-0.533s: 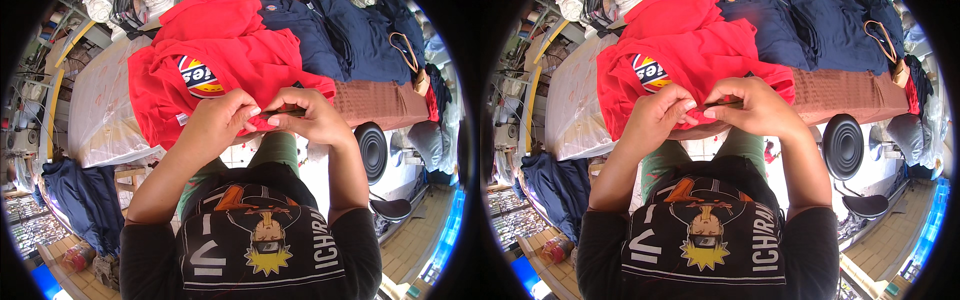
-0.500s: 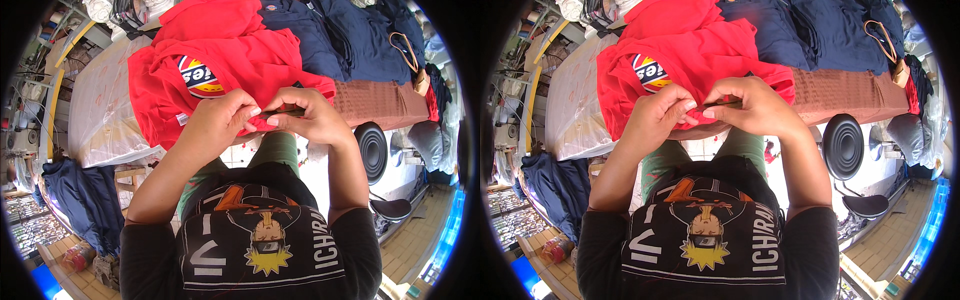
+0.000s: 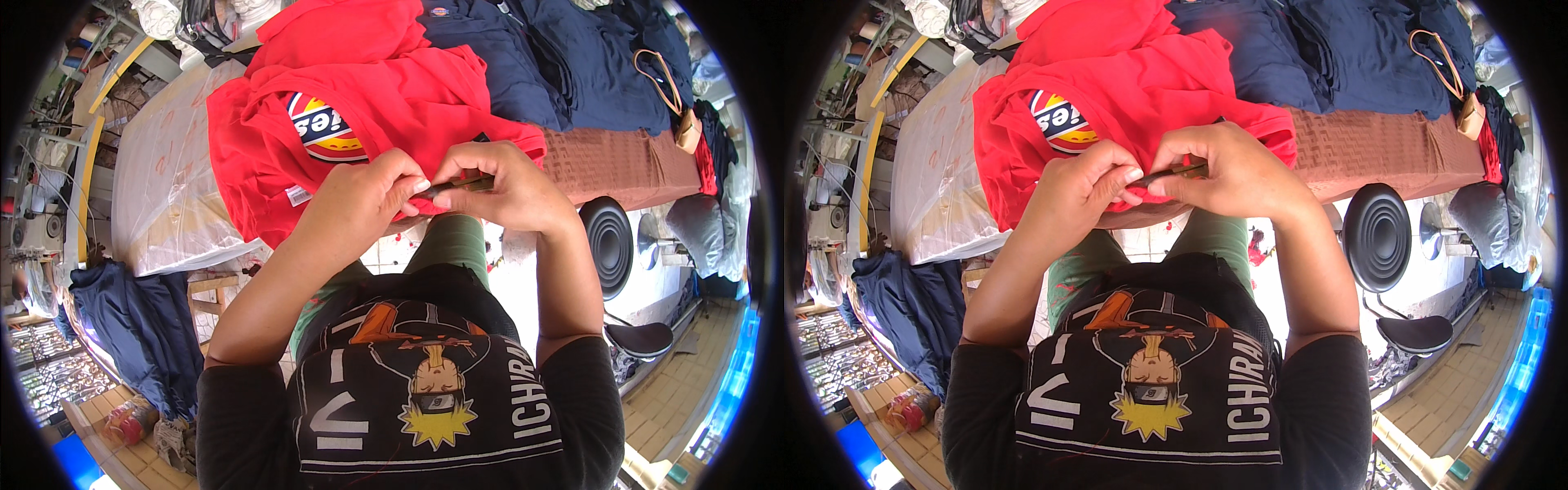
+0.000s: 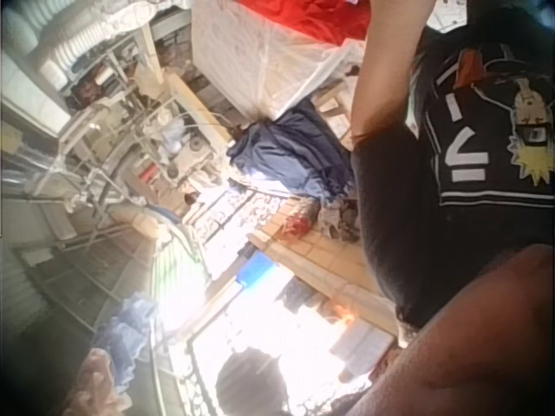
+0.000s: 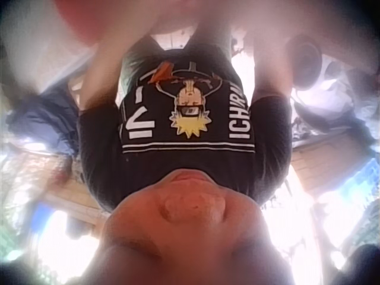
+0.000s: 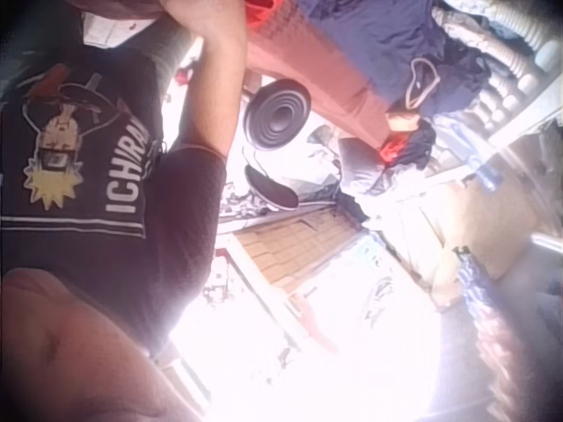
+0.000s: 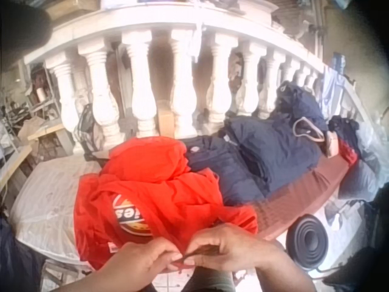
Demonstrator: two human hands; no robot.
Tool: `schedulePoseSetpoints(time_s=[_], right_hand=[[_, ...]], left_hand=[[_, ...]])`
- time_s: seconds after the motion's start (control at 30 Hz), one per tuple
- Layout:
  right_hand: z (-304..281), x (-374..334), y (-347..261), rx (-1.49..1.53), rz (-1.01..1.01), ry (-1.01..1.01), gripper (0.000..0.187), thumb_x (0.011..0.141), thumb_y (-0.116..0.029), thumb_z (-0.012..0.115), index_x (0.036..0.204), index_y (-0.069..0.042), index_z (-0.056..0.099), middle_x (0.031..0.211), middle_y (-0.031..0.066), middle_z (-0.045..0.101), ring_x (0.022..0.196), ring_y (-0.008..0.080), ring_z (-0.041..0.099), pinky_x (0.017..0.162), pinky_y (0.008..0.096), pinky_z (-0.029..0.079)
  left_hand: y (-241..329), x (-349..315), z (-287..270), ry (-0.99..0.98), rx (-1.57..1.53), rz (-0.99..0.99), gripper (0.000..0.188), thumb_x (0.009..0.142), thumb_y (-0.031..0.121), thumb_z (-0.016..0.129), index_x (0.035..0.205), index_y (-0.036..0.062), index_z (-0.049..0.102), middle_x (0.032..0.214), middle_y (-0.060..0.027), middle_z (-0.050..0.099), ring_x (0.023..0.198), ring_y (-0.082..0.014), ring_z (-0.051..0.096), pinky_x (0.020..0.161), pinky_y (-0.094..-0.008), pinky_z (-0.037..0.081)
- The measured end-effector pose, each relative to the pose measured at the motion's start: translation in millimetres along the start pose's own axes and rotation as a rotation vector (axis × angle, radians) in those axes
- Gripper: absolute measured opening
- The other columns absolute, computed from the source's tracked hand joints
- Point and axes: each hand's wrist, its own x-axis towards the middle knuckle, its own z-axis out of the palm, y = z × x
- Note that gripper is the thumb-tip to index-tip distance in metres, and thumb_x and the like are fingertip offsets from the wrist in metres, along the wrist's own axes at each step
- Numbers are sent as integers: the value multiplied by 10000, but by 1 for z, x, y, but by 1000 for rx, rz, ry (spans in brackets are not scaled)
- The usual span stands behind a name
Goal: The person uses shears to trim and remove loose threads from the hem and label areas of several red t-shirts, then folds and stacks them.
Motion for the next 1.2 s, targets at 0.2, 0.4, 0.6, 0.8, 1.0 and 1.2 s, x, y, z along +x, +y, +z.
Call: schedulePoseSetpoints(time_s=[0.2, 0.4, 0.6, 0.8, 1.0, 1.2], right_hand=[[12, -3, 9, 32, 65, 175, 177, 787, -83, 763, 879, -5, 633, 675, -8, 524, 638, 59, 462, 582, 237, 400], [11, -4, 13, 94, 23, 184, 138, 806, -54, 745, 859, -2, 629, 681, -39, 510, 638, 33, 427, 568, 221, 370], [9, -5, 8, 105, 71, 170, 152, 792, 6, 752, 885, -4, 633, 779, -50, 539, 675, 3, 466, 571, 192, 369], [10, -9, 14, 49, 57, 177, 163, 787, 0, 757, 888, -1, 629, 789, -41, 552, 687, 13, 479, 586, 196, 382], [18, -6, 17, -65, -14, 144, 188, 784, -105, 773, 881, -21, 636, 682, -26, 507, 636, 43, 452, 563, 217, 376], [-3, -14, -14, -1, 70, 89, 253, 819, -40, 712, 1050, -24, 609, 851, -34, 560, 761, 38, 508, 672, 211, 413]], left_hand=[[5, 4, -32, -51, -74, 496, 314, 973, 216, 546, 726, 32, 611, 805, -131, 666, 881, -180, 645, 696, -290, 483], [16, -9, -64, 99, -223, 543, 238, 963, 204, 517, 846, 44, 649, 1038, -101, 629, 804, -133, 522, 720, -273, 414], [0, -8, -33, 97, 199, 195, 251, 812, 173, 730, 1024, 53, 669, 984, -57, 648, 784, -163, 602, 720, -283, 489], [-20, 1, -19, 209, 53, 249, 168, 857, 109, 678, 999, 22, 662, 880, -69, 661, 793, -165, 663, 707, -274, 509], [-8, 0, -14, 60, -343, -92, 139, 967, 111, 555, 992, -17, 607, 832, -32, 632, 685, -93, 648, 604, -203, 499], [-8, -1, -10, 75, -313, -64, 149, 979, 130, 541, 996, -12, 582, 822, -36, 619, 678, -117, 669, 568, -205, 508]])
